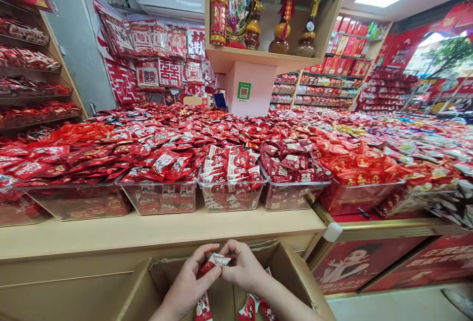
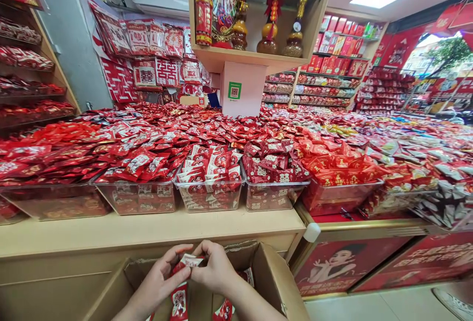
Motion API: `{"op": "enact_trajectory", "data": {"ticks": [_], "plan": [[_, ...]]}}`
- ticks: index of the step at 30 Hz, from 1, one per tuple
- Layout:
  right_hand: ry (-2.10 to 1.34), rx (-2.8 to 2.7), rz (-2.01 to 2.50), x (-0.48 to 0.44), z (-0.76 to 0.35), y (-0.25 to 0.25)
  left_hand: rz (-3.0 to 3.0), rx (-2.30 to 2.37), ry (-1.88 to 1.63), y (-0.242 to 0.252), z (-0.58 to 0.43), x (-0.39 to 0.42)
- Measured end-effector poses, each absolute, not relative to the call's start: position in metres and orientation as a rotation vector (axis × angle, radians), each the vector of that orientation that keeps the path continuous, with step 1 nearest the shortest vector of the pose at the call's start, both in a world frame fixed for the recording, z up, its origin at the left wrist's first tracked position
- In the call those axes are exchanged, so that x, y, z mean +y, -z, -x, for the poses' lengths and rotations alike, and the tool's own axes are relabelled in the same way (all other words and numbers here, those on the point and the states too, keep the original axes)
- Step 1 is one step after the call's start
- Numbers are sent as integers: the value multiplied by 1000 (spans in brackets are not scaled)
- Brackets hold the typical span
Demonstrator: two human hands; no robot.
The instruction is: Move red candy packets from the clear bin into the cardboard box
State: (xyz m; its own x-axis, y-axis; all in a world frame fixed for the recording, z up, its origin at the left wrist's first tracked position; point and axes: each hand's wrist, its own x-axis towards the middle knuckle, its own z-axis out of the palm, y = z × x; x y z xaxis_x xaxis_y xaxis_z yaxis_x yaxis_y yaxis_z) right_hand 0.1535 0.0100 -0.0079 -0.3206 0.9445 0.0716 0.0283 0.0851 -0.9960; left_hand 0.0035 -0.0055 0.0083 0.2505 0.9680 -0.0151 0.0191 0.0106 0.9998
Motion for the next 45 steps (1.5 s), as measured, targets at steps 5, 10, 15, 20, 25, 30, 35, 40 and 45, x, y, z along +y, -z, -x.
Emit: {"op": "enact_trajectory", "data": {"ticks": [5,10,15,20,25,30,35,40,45], "plan": [[-1312,-1552,1014,6,-148,8,-1357,1107,-1032,-2,-5,-3],[-1408,-1474,958,4,-143,7,-1288,1175,-1102,-3,-4,-2],[-1400,-1531,933,5,-147,9,-1230,1112,-1097,-4,0,-1],[-1219,-1753,972,3,-151,6,-1283,1072,-1027,-2,3,-1],[-736,-1921,1062,11,-168,-50,-1133,1137,-1094,3,8,2],[-115,-1996,1113,70,-196,-151,-961,1172,-1148,6,7,1],[10,-2407,1427,140,-210,-184,-912,1174,-1203,16,6,2],[31,-2533,1496,159,-210,-177,-1088,1205,-1150,22,14,4],[19,-2620,1535,158,-204,-179,-1118,1209,-1149,21,16,4]]}}
